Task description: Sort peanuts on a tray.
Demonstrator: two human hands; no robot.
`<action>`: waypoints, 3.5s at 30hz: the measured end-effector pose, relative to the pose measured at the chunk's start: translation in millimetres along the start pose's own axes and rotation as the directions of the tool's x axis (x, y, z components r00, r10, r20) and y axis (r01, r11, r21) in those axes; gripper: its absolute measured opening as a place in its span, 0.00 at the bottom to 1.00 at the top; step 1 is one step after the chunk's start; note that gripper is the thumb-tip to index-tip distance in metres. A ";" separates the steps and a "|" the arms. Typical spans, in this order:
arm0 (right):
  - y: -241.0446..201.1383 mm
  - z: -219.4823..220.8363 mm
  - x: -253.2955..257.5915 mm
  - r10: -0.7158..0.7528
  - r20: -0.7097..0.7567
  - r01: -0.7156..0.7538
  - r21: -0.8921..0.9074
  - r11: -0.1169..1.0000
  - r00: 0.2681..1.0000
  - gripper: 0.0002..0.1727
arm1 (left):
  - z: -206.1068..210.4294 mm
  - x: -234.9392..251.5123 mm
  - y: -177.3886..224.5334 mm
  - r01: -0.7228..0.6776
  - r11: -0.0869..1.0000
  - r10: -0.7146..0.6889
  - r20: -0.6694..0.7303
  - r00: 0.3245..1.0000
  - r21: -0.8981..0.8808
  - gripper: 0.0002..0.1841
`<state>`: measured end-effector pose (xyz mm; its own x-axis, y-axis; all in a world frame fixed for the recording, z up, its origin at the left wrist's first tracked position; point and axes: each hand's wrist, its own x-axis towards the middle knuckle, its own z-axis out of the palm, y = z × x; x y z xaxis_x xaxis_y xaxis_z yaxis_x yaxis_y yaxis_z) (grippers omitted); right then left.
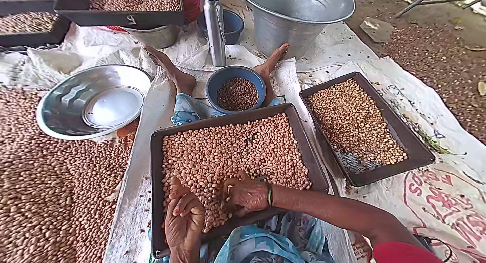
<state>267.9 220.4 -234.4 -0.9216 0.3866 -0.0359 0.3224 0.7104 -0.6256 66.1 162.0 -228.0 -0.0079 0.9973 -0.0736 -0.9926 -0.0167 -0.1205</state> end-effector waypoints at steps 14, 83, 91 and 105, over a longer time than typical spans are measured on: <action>-11.4 -50.3 -103.1 0.423 0.219 -0.403 -0.132 0.906 0.879 0.12 | 17.4 -37.9 57.2 -0.230 0.969 0.231 -0.005 0.973 0.090 0.11; 50.2 -94.1 -43.7 0.648 -0.390 -0.695 0.027 0.718 0.654 0.10 | 17.2 -40.7 70.1 -0.195 0.976 0.191 0.051 0.980 0.094 0.09; 50.1 -114.6 -66.4 0.516 -0.633 -0.708 -0.073 0.702 0.577 0.04 | 21.8 -29.0 65.9 -0.286 0.936 0.294 -0.008 0.956 0.204 0.11; 57.9 -57.9 -31.9 0.472 -0.450 -0.613 -0.242 0.752 0.758 0.09 | 2.5 -21.8 73.6 -0.268 0.892 0.256 0.083 0.963 0.365 0.07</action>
<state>328.5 283.2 -224.3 -0.4485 0.8933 0.0282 0.8595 0.4398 -0.2604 -7.0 139.2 -232.8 -0.2717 0.9622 -0.0201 -0.9272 -0.2561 0.2733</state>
